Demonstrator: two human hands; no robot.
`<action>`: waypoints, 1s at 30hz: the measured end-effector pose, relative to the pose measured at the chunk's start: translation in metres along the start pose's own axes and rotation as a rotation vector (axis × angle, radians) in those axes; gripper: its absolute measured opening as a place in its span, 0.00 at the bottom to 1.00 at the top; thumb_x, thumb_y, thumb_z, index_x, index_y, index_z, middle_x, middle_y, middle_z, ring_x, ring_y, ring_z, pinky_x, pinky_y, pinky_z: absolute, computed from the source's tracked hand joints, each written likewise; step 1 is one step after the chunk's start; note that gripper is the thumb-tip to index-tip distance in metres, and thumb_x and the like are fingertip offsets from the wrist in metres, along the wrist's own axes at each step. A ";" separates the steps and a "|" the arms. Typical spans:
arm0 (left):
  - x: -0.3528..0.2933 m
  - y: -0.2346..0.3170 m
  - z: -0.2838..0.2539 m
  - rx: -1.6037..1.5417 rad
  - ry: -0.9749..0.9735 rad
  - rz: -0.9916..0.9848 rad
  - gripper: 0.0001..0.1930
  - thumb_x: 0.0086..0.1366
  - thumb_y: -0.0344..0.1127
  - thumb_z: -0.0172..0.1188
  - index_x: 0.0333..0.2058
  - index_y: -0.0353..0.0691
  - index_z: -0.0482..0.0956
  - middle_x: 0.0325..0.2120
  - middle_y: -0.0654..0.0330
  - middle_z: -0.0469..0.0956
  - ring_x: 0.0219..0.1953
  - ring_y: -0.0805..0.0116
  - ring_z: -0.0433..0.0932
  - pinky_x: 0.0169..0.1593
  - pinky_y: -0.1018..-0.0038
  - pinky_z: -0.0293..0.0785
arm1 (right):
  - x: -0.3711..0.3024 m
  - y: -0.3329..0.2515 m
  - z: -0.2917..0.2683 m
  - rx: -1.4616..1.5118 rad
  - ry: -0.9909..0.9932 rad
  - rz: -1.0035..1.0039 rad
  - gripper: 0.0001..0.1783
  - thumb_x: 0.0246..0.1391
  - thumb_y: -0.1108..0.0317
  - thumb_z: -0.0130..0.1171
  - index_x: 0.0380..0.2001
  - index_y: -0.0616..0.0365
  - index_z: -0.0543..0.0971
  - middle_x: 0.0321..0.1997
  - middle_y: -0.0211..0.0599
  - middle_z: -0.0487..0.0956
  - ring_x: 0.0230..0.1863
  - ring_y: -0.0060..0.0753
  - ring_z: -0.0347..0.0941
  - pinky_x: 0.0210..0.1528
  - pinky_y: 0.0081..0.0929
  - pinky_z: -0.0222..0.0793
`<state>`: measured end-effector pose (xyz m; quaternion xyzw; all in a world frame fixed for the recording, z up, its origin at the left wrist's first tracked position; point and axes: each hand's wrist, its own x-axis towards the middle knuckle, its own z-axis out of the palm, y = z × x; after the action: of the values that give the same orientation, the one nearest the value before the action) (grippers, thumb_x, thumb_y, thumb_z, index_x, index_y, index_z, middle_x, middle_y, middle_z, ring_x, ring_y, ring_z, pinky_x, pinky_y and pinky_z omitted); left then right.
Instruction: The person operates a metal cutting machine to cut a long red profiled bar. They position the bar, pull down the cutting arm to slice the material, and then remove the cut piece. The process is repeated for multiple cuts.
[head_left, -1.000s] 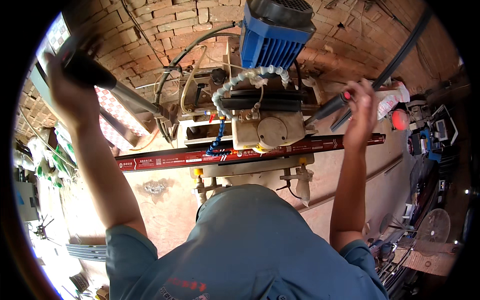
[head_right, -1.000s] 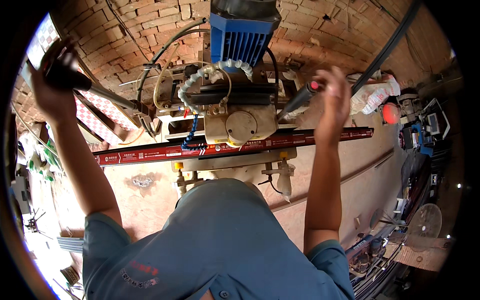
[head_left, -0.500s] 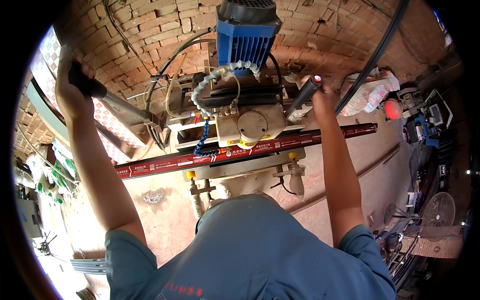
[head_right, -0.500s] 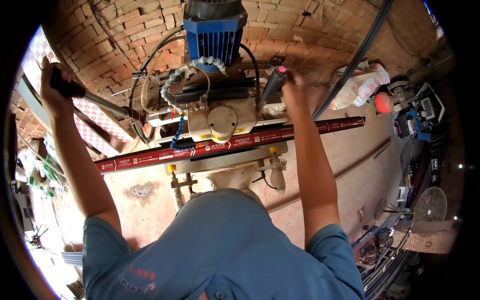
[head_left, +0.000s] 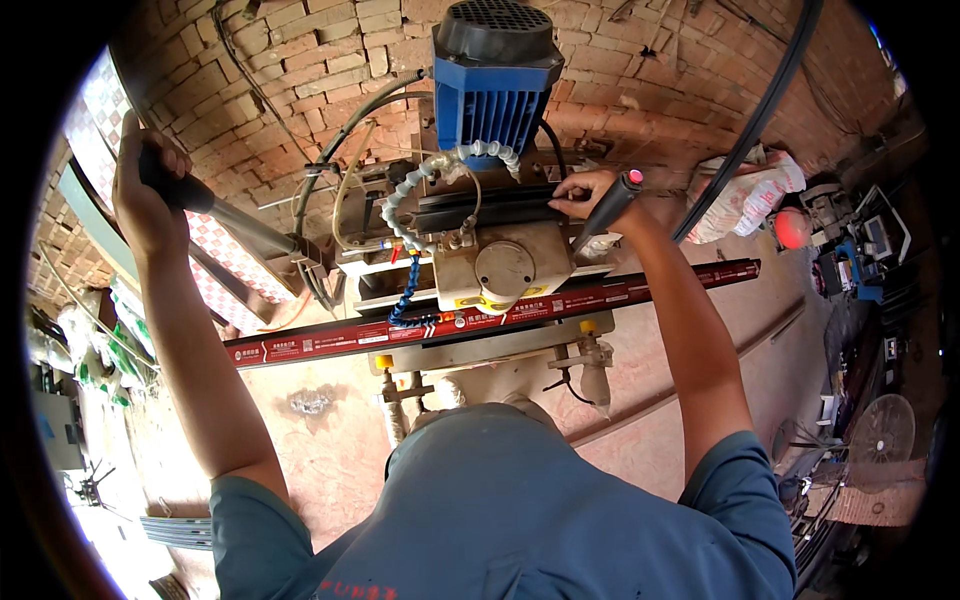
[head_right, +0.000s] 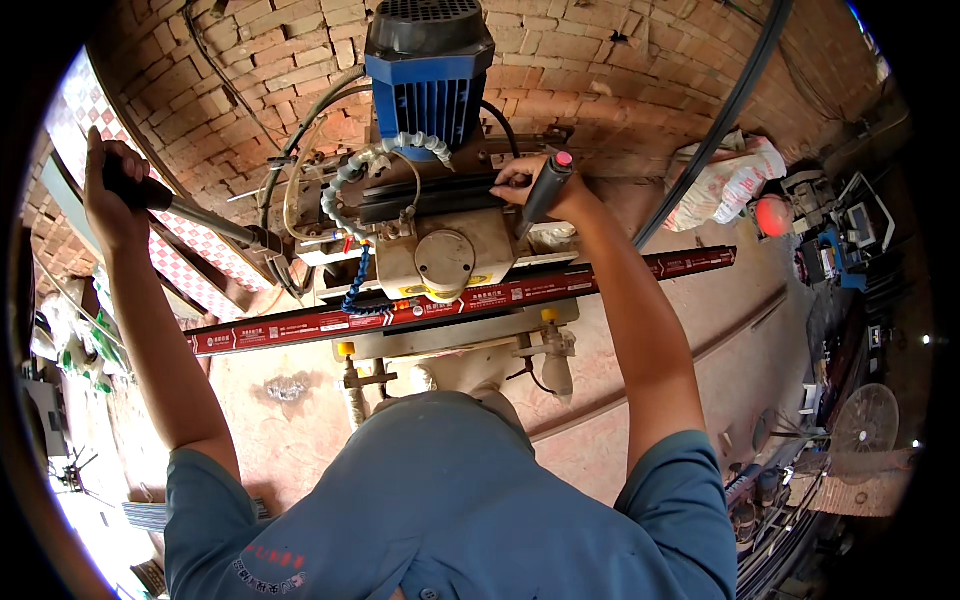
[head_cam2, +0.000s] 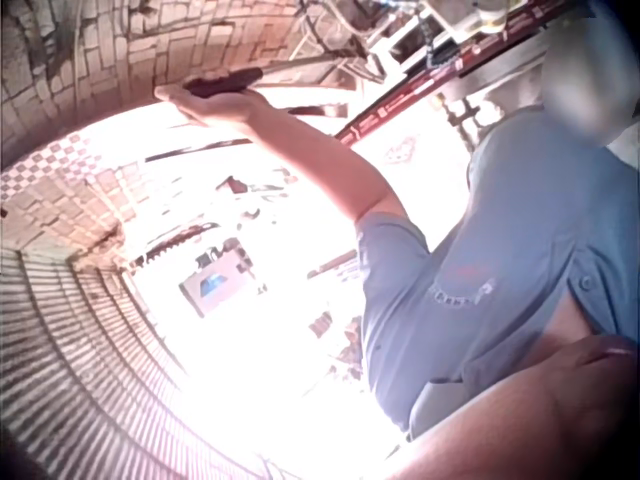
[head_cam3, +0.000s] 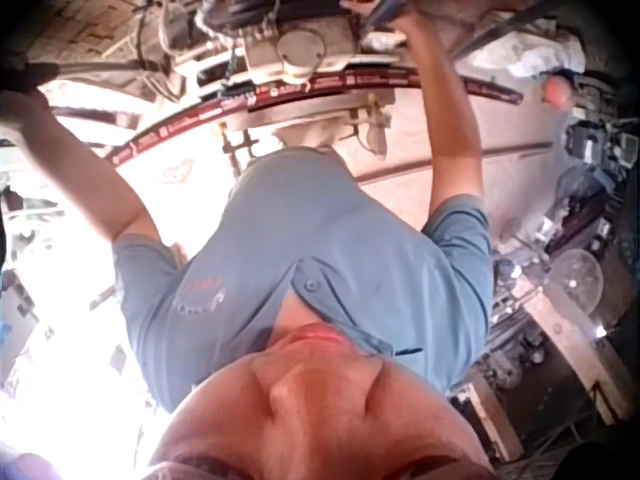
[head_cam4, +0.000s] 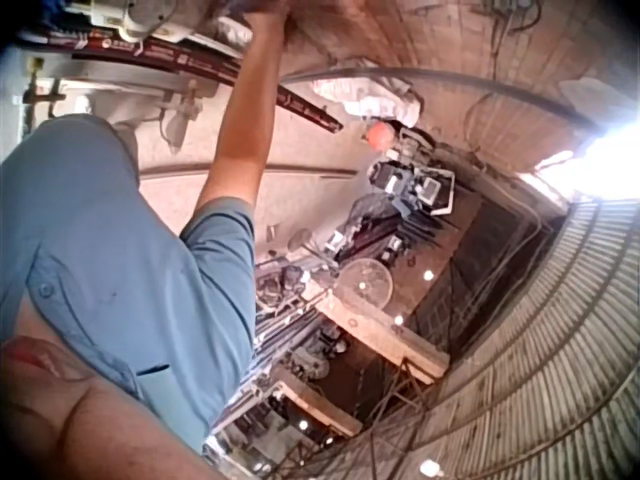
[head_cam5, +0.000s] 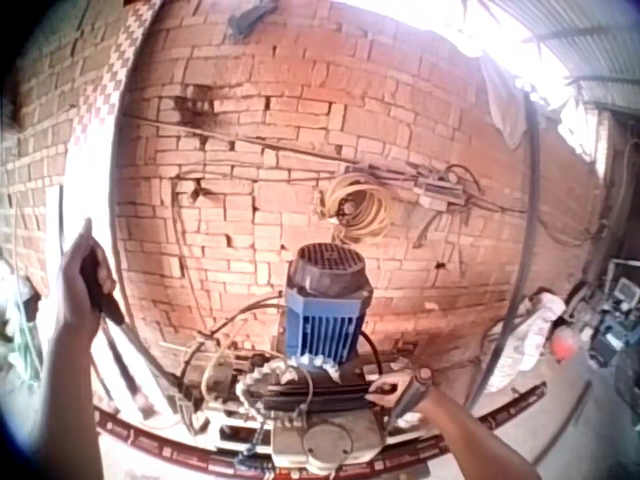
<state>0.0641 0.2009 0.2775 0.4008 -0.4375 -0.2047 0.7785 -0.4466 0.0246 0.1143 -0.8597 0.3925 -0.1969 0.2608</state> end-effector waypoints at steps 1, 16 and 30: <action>0.000 -0.001 0.003 0.006 0.010 0.001 0.17 0.76 0.46 0.55 0.30 0.40 0.75 0.20 0.64 0.68 0.25 0.72 0.67 0.35 0.75 0.64 | -0.003 0.008 0.000 0.046 0.044 -0.018 0.14 0.53 0.61 0.76 0.38 0.57 0.87 0.24 0.31 0.82 0.26 0.21 0.76 0.31 0.24 0.72; -0.014 0.000 -0.010 0.053 0.065 0.088 0.24 0.78 0.49 0.46 0.29 0.35 0.74 0.22 0.60 0.68 0.26 0.68 0.65 0.37 0.70 0.65 | -0.044 -0.088 -0.006 0.866 0.603 -0.276 0.32 0.75 0.45 0.42 0.47 0.68 0.80 0.34 0.40 0.79 0.36 0.34 0.76 0.43 0.32 0.73; -0.095 0.005 -0.048 -0.191 -0.005 0.114 0.26 0.73 0.57 0.44 0.29 0.38 0.73 0.21 0.59 0.65 0.25 0.66 0.63 0.37 0.67 0.62 | -0.018 -0.103 0.013 0.943 0.797 0.057 0.30 0.68 0.42 0.57 0.23 0.58 0.74 0.15 0.29 0.67 0.16 0.22 0.62 0.20 0.22 0.59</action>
<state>0.0540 0.2892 0.2180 0.2989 -0.4401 -0.2017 0.8224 -0.3916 0.0994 0.1632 -0.5013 0.3533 -0.6483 0.4512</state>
